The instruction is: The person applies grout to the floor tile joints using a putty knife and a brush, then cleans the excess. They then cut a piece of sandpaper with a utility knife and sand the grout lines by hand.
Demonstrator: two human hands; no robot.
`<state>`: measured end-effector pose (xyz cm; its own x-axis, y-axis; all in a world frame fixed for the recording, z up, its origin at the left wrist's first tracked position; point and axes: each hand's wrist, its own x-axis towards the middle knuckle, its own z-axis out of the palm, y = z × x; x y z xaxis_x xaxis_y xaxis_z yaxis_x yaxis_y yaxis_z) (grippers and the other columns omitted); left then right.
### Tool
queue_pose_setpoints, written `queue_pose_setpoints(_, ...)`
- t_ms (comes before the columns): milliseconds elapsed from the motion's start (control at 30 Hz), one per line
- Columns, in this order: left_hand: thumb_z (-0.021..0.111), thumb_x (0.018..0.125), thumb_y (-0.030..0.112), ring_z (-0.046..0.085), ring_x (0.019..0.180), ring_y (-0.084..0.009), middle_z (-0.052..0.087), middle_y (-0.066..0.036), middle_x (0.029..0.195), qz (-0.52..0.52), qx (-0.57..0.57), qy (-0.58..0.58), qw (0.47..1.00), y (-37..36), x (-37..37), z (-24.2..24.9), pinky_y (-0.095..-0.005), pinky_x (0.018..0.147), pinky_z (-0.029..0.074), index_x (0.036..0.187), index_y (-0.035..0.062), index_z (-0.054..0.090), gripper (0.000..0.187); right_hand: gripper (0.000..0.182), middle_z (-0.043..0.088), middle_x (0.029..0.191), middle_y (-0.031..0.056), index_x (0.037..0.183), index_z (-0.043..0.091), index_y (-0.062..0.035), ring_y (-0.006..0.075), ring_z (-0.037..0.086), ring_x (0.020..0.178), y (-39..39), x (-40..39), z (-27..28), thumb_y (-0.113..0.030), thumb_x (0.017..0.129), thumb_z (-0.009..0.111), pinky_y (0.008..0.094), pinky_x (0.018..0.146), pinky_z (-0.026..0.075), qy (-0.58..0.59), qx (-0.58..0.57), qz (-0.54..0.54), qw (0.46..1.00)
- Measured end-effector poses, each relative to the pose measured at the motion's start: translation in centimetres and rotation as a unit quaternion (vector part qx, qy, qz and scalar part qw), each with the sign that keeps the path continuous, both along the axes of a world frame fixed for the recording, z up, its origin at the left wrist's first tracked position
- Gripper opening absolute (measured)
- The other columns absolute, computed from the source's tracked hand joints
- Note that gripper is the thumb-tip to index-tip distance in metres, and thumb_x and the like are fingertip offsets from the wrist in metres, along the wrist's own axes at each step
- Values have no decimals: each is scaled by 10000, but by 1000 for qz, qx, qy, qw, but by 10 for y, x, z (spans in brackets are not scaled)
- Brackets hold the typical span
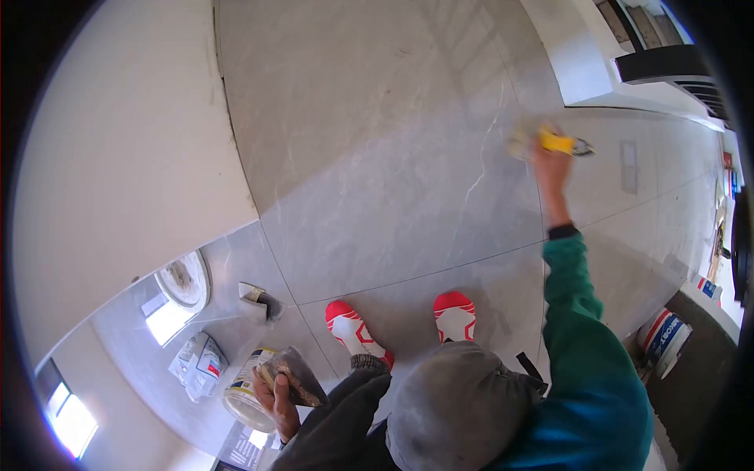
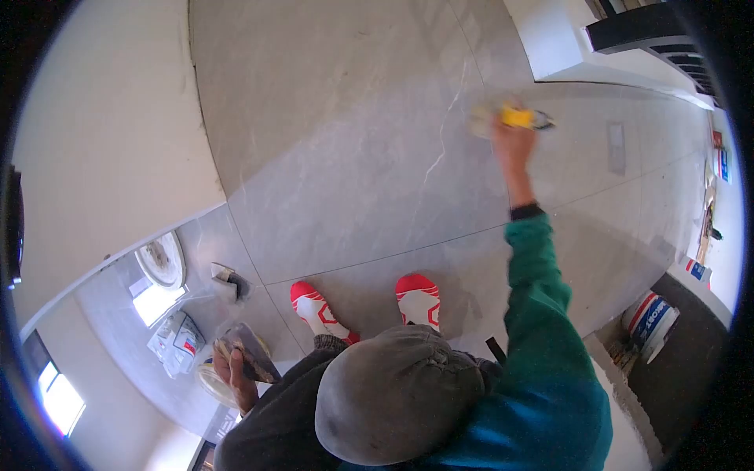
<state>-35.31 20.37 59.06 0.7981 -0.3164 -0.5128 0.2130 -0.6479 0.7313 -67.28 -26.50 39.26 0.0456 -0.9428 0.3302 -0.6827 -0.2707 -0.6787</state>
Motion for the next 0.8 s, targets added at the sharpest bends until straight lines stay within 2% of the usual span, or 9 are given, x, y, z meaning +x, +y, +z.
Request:
queue_pose_setpoints(133, 585, 813, 285, 449, 960, -173, 475, -101, 1089, 16, -35, 37, 999, -34, -10, 5, -294, 881, 345, 1226, -43, 400, 559, 370, 585, 909, 110, 1138, 504, -61, 222, 575, 850, 24, -7, 32, -177, 805, 614, 337, 734, 467, 91, 88, -43, 991)
queue_pose_setpoints(233, 590, 816, 265, 454, 902, -143, 498, -77, 1024, -102, -65, 26, 992, -63, -2, -1, -268, 829, 361, 1157, -33, 440, 477, 450, 548, 1000, 136, 1100, 494, -69, 275, 525, 965, 87, 167, 10, -167, 690, 652, 390, 815, 427, -97, 13, 114, 989)
queue_pose_setpoints(300, 589, 819, 244, 462, 825, -124, 513, -50, 935, -143, -79, -1, 986, -82, 2, -3, -256, 767, 383, 1083, -20, 471, 392, 400, 556, 1029, 143, 1050, 574, -90, 327, 531, 959, 100, 275, 22, -161, 664, 650, 426, 819, 433, -313, 112, 308, 892)
queue_pose_setpoints(400, 579, 816, 225, 467, 757, -119, 521, -35, 855, -227, -102, -15, 968, -102, 7, -12, -243, 696, 397, 988, 3, 498, 292, 295, 586, 946, 181, 940, 601, -62, 348, 555, 926, 69, 322, 36, -182, 671, 609, 432, 778, 453, -109, 253, 341, 899)
queue_pose_setpoints(533, 566, 804, 194, 475, 766, -114, 531, -34, 851, -238, -100, -24, 966, -104, 6, -17, -240, 703, 396, 988, 4, 509, 270, 347, 622, 727, 156, 857, 592, -16, 340, 607, 716, -8, 210, -1, -284, 649, 665, 441, 612, 472, -124, 283, 55, 950)
queue_pose_setpoints(600, 563, 805, 193, 476, 775, -117, 532, -36, 868, -230, -114, 5, 966, -96, 10, -28, -242, 707, 397, 991, 3, 510, 271, 297, 636, 766, 92, 1015, 602, -81, 202, 604, 653, -2, 89, 0, -244, 767, 613, 330, 566, 471, -166, 154, -26, 974)
queue_pose_setpoints(700, 562, 809, 199, 479, 784, -116, 537, -42, 898, -218, -120, 44, 967, -88, 9, -39, -237, 710, 395, 995, 3, 513, 275, 338, 639, 831, 115, 1084, 572, -92, 235, 625, 724, 31, -95, 14, -260, 791, 599, 340, 618, 486, 37, 73, -149, 985)
queue_pose_setpoints(733, 561, 813, 203, 468, 773, -111, 531, -36, 881, -198, -109, 43, 973, -93, 2, -31, -233, 703, 388, 982, 7, 511, 264, 318, 640, 831, 125, 1062, 573, -62, 237, 627, 727, 39, -125, 53, -233, 794, 595, 339, 630, 491, 254, 127, -216, 934)
queue_pose_setpoints(800, 560, 817, 206, 458, 762, -106, 525, -30, 864, -184, -93, 39, 978, -102, -6, -32, -228, 695, 381, 970, 11, 510, 253, 309, 627, 828, 94, 1066, 552, -33, 192, 613, 705, 47, -147, 63, -160, 789, 608, 322, 611, 486, 177, 93, -259, 945)
